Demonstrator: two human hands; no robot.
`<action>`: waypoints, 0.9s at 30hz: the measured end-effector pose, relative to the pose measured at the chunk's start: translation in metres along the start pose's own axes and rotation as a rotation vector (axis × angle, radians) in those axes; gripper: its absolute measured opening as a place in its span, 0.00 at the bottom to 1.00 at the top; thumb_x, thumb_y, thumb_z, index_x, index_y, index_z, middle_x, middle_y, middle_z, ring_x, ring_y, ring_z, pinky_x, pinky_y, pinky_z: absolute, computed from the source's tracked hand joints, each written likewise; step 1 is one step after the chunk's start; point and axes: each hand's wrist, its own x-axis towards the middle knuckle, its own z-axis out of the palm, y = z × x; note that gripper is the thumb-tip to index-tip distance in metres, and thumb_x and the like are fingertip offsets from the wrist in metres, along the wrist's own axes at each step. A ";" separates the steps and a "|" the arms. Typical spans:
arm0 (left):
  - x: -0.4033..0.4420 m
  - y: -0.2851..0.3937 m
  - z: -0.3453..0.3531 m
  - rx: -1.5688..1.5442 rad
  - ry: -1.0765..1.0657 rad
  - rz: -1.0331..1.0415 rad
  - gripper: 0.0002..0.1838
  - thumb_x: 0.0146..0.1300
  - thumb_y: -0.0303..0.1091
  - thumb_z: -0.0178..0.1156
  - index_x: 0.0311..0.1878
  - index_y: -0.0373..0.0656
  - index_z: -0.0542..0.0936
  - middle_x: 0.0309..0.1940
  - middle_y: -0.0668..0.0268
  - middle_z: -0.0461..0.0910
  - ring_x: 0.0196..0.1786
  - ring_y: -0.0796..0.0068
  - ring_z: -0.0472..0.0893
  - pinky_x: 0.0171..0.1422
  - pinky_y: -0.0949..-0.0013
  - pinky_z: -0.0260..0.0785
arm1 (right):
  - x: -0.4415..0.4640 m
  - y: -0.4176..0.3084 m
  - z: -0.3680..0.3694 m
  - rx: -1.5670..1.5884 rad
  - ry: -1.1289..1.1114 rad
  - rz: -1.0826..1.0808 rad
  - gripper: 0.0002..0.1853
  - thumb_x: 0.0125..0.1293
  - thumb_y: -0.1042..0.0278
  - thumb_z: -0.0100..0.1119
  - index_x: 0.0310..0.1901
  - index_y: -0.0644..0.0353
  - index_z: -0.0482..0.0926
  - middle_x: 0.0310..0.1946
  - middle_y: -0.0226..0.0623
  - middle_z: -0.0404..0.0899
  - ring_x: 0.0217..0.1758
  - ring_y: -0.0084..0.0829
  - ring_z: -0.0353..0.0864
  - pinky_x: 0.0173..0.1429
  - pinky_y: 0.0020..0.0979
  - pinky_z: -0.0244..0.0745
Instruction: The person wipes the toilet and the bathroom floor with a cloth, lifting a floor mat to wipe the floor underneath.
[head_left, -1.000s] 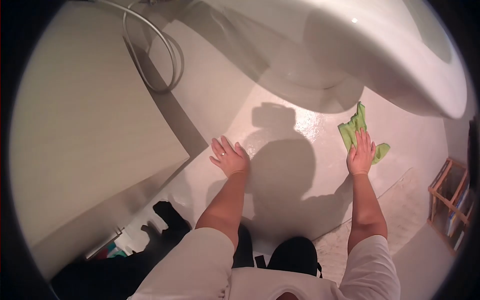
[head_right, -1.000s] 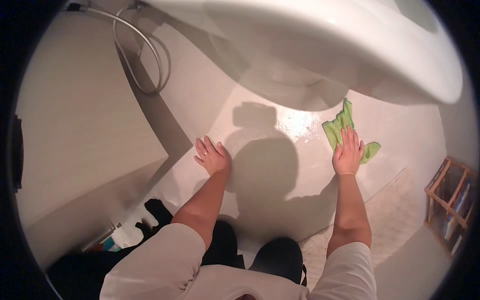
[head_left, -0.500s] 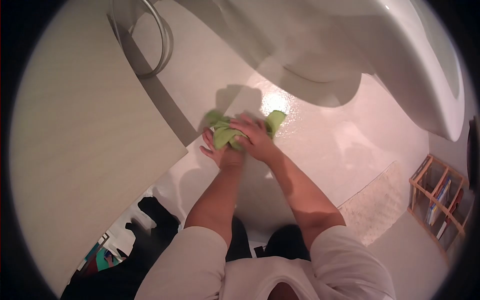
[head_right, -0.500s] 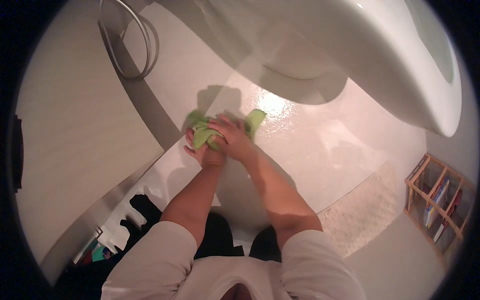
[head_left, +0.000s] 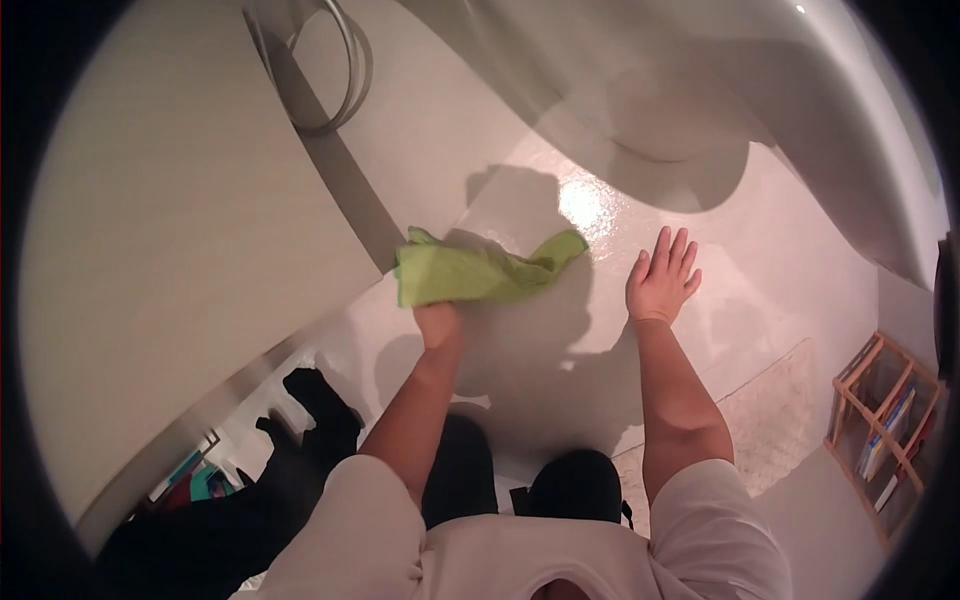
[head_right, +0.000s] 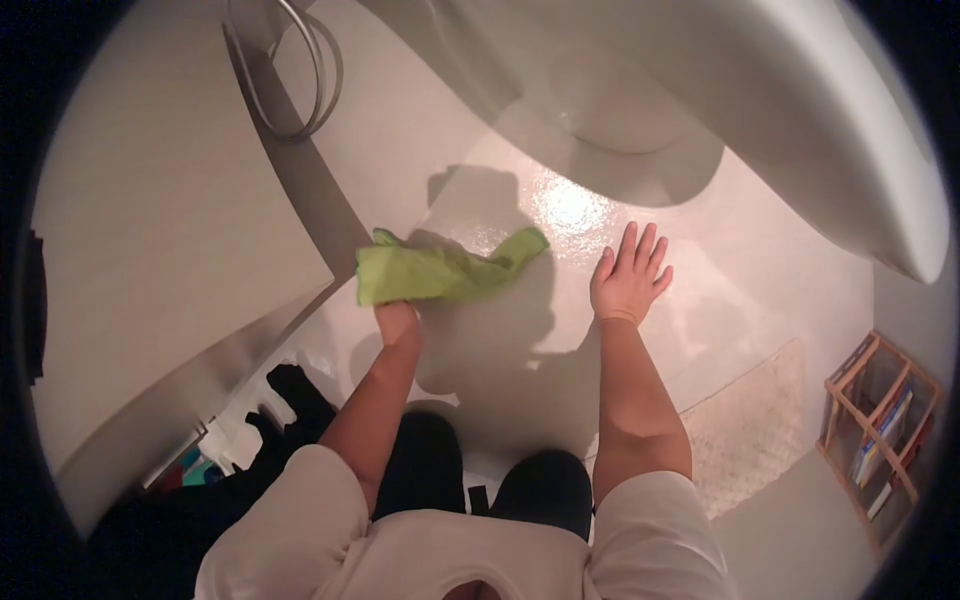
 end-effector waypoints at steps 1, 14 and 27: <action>-0.005 -0.001 0.006 0.094 0.040 0.117 0.24 0.60 0.44 0.52 0.58 0.45 0.64 0.60 0.58 0.60 0.63 0.63 0.59 0.62 0.62 0.58 | 0.000 0.000 -0.002 0.004 0.002 -0.003 0.28 0.63 0.53 0.40 0.65 0.46 0.56 0.69 0.34 0.47 0.72 0.40 0.42 0.67 0.53 0.34; 0.102 0.010 0.153 1.772 -0.546 1.019 0.24 0.57 0.36 0.47 0.59 0.65 0.67 0.64 0.70 0.59 0.68 0.62 0.54 0.66 0.38 0.41 | 0.002 -0.002 -0.002 0.005 -0.004 -0.014 0.28 0.63 0.55 0.40 0.65 0.48 0.56 0.69 0.36 0.46 0.72 0.42 0.41 0.67 0.54 0.34; 0.066 0.010 0.036 1.401 0.643 0.336 0.27 0.59 0.32 0.49 0.64 0.44 0.60 0.65 0.50 0.54 0.66 0.52 0.53 0.68 0.53 0.44 | 0.001 -0.003 -0.003 -0.017 -0.009 -0.027 0.28 0.64 0.54 0.39 0.66 0.47 0.54 0.69 0.36 0.46 0.71 0.42 0.42 0.66 0.54 0.35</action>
